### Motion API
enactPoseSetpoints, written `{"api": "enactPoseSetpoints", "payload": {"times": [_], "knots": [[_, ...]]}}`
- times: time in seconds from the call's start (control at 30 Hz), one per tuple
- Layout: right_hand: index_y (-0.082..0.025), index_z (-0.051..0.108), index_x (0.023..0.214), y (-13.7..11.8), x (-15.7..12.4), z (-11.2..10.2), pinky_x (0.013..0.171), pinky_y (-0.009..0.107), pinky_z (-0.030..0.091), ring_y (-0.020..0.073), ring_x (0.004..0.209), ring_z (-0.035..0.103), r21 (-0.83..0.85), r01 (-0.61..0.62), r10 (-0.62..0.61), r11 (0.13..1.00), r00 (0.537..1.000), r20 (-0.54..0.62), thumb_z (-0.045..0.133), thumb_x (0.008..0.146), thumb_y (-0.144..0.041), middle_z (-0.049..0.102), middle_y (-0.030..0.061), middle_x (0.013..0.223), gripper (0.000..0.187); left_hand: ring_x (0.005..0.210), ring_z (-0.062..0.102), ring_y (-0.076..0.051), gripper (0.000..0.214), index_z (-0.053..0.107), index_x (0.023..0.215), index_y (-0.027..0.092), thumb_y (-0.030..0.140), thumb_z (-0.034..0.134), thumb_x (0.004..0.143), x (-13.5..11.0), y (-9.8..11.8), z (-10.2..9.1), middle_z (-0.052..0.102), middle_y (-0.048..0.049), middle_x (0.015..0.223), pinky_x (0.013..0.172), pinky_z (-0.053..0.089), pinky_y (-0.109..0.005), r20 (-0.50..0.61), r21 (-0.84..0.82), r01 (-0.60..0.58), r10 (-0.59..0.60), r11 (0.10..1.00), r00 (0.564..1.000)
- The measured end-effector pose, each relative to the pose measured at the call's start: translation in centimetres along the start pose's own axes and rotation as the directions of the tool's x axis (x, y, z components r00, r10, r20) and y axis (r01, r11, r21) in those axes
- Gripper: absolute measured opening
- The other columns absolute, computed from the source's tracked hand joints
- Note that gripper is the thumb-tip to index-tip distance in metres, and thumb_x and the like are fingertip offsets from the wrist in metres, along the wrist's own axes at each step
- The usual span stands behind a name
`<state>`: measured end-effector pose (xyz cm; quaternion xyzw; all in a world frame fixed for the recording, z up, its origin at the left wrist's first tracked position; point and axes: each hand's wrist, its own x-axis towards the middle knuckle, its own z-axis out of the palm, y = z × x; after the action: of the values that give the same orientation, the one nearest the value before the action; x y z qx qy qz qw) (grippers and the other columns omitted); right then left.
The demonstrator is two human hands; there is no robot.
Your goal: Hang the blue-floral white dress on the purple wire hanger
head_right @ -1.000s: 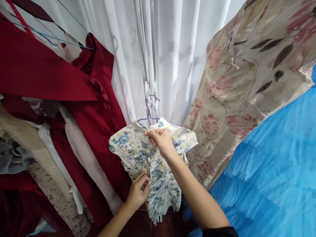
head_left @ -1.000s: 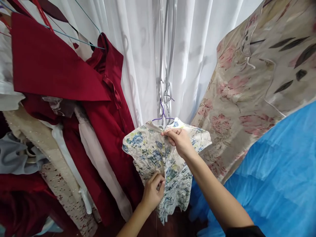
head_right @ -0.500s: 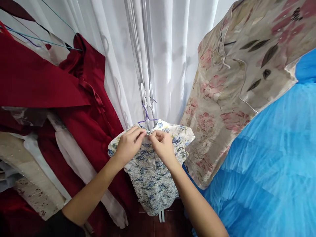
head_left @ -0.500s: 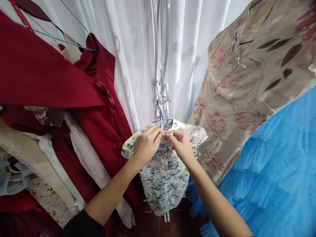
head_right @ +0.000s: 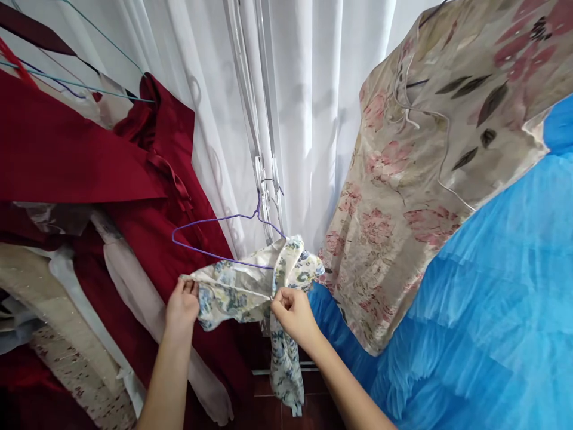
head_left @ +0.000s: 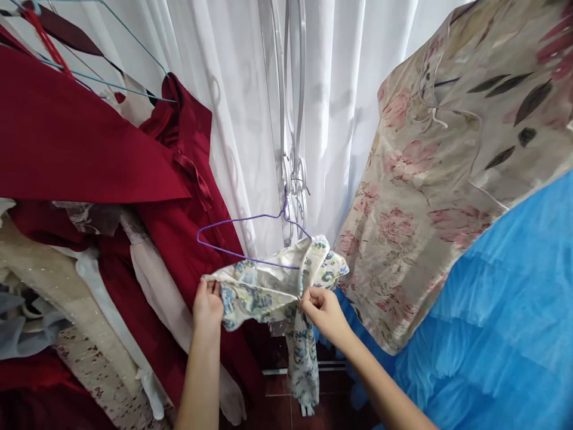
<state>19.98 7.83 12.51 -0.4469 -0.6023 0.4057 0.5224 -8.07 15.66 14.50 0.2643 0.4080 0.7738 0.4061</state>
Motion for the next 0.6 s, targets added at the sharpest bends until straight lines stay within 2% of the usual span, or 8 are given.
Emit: {"api": "enactPoseSetpoints", "payload": {"times": [0.07,0.17,0.23,0.3,0.37,0.47,0.53,0.6], "knots": [[-0.022,0.041,0.058,2.1,-0.9,-1.1,0.046,0.023,0.023,0.0101,0.046,0.032,0.023,-0.042,0.042,0.999,0.999,-0.013,0.051,0.083,-0.026,0.036,-0.0063,0.05,0.028,0.066,0.059,-0.013,0.028,0.052,0.075,0.019,0.039,0.071,0.079,-3.1,-2.0,-0.5,0.059,0.0012,0.071,0.067,0.049,-0.026,-0.007,-0.011,0.089,-0.089,0.996,0.996],[-0.021,0.05,0.065,4.3,-2.3,-3.4,0.052,0.025,0.034,0.014,0.053,0.043,-0.12,-0.056,0.059,0.991,0.998,0.024,0.057,0.083,-0.03,0.047,-0.0031,0.057,0.021,0.078,0.064,-0.016,0.03,0.059,0.085,0.02,0.045,0.075,0.077,-8.8,-3.4,0.4,0.067,-0.0023,0.087,0.073,0.052,-0.028,0.13,-0.028,0.175,-0.17,0.984,0.977],[-0.02,0.063,0.089,4.1,-3.2,-4.6,0.067,0.029,0.045,0.0194,0.072,0.056,-0.231,0.013,0.026,0.973,0.985,0.169,0.07,0.077,-0.031,0.062,0.0019,0.081,0.017,0.085,0.064,-0.017,0.029,0.062,0.092,0.021,0.048,0.069,0.084,-12.5,-3.3,1.8,0.068,-0.0023,0.093,0.077,0.052,-0.028,0.26,0.056,0.132,-0.142,0.99,0.955],[-0.023,0.062,0.113,2.6,-4.0,-5.1,0.083,0.034,0.048,0.0241,0.092,0.059,-0.214,0.081,0.01,0.973,0.92,0.392,0.081,0.069,-0.032,0.064,0.0044,0.106,0.049,0.085,0.064,-0.018,0.027,0.065,0.096,0.021,0.047,0.062,0.091,-15.8,-2.9,3.5,0.068,-0.0031,0.091,0.077,0.051,-0.028,0.413,0.245,-0.017,-0.088,0.969,0.907],[-0.024,0.063,0.114,0.8,-4.7,-4.9,0.088,0.035,0.048,0.0246,0.097,0.058,-0.12,0.069,0.008,0.99,0.836,0.548,0.08,0.073,-0.036,0.063,0.0036,0.107,0.046,0.083,0.062,-0.019,0.026,0.068,0.094,0.02,0.043,0.057,0.095,-18.2,-2.8,5.2,0.066,-0.0045,0.088,0.076,0.05,-0.028,0.589,0.39,-0.222,-0.056,0.894,0.806],[-0.02,0.065,0.093,-1.1,-5.4,-4.8,0.083,0.032,0.048,0.0206,0.087,0.055,-0.017,-0.033,0.036,0.999,0.836,0.548,0.059,0.09,-0.038,0.061,0.0015,0.09,0.019,0.094,0.061,-0.022,0.027,0.068,0.108,0.021,0.042,0.058,0.095,-19.9,-3.7,6.8,0.064,-0.007,0.098,0.09,0.048,-0.033,0.74,0.402,-0.406,-0.03,0.821,0.672],[-0.019,0.063,0.085,-1.6,-5.6,-5.6,0.08,0.031,0.048,0.0185,0.082,0.052,0.02,-0.09,0.067,0.996,0.852,0.519,0.055,0.093,-0.039,0.059,0.0009,0.084,0.023,0.106,0.059,-0.023,0.042,0.056,0.132,0.025,0.045,0.056,0.096,-20.2,-4.8,6.8,0.063,-0.0085,0.111,0.1,0.045,-0.037,0.799,0.402,-0.344,-0.142,0.849,0.584],[-0.018,0.064,0.084,-2.0,-5.8,-7.3,0.075,0.029,0.047,0.017,0.077,0.05,0.036,-0.134,0.096,0.99,0.85,0.518,0.062,0.088,-0.042,0.057,0.0003,0.08,0.024,0.112,0.059,-0.024,0.049,0.047,0.144,0.027,0.05,0.044,0.1,-20.4,-6.0,6.0,0.063,-0.0099,0.119,0.105,0.043,-0.041,0.861,0.421,-0.199,-0.322,0.885,0.393]]}}
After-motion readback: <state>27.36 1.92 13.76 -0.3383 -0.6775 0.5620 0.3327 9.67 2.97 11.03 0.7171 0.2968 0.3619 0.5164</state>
